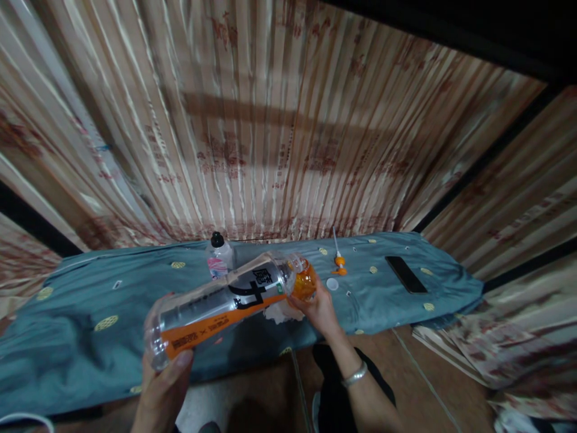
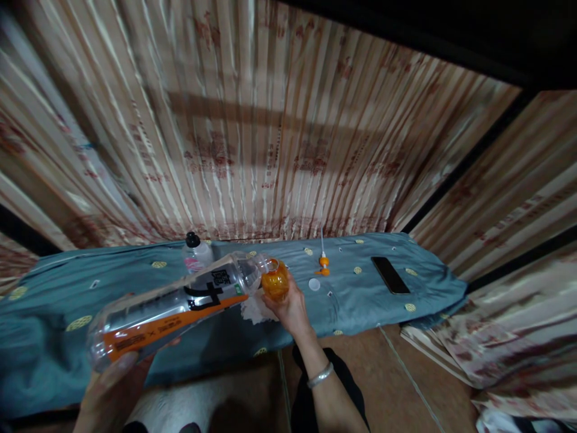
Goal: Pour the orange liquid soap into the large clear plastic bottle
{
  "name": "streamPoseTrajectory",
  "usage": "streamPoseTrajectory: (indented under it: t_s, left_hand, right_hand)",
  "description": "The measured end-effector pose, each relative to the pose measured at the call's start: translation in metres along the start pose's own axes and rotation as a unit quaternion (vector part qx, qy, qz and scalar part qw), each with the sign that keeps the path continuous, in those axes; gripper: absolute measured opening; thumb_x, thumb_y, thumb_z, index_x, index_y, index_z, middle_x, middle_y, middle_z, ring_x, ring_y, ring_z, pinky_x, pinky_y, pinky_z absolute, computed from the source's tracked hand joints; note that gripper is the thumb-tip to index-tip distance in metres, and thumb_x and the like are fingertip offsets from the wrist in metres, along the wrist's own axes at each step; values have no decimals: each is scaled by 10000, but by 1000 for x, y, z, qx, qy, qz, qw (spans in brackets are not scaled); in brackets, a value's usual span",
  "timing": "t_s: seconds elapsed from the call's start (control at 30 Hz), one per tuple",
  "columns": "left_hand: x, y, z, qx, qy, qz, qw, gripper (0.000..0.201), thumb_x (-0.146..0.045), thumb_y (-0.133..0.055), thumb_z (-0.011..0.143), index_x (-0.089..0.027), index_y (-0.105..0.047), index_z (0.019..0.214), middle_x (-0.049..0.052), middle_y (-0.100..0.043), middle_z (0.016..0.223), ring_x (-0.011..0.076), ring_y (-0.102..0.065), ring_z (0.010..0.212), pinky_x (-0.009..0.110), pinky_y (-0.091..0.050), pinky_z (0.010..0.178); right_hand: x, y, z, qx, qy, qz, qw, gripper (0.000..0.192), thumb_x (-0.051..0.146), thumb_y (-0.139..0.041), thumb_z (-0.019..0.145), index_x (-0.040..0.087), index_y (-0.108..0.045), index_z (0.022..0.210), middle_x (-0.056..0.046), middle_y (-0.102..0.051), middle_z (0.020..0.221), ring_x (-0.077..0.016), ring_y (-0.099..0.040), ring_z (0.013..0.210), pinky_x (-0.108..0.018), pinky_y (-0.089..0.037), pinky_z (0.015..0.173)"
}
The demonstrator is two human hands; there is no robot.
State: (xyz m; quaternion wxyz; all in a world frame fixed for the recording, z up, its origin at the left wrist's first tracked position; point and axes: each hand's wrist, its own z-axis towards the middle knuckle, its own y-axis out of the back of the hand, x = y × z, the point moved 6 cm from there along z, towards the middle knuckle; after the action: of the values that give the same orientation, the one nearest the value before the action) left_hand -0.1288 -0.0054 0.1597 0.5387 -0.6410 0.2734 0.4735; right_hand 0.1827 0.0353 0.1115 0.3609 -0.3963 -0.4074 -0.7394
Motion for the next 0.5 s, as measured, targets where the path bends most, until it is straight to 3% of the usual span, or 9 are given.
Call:
streamPoseTrajectory:
  t_s: [0.1, 0.33, 0.5]
  left_hand:
    - [-1, 0, 0, -1, -1, 2, 1000, 911, -435, -956, 502, -336, -657, 1356, 38, -676, 1252, 242, -632, 939, 308, -629, 645]
    - [-2, -1, 0, 2, -7, 7, 1000, 857, -447, -954, 506, -332, -675, 1309, 39, -676, 1281, 280, -629, 1067, 296, -616, 682]
    - [2, 8, 6, 13, -13, 13, 1000, 678, -410, -930, 571, -302, -711, 1203, 38, -714, 1159, 236, -651, 969, 302, -615, 756]
  right_hand:
    - [0, 0, 0, -1, -3, 4, 1000, 670, 476, -800, 741, 196, -641, 1328, -136, -779, 1183, -342, -752, 1065, -503, -601, 963]
    - [0, 1, 0, -9, -3, 10, 1000, 654, 426, -830, 720, 217, -653, 1315, -107, -787, 1149, -326, -766, 1034, -453, -622, 923]
    - [-2, 0, -1, 0, 6, 11, 1000, 643, 423, -806, 738, 197, -645, 1318, -120, -784, 1146, -328, -765, 1029, -465, -625, 915]
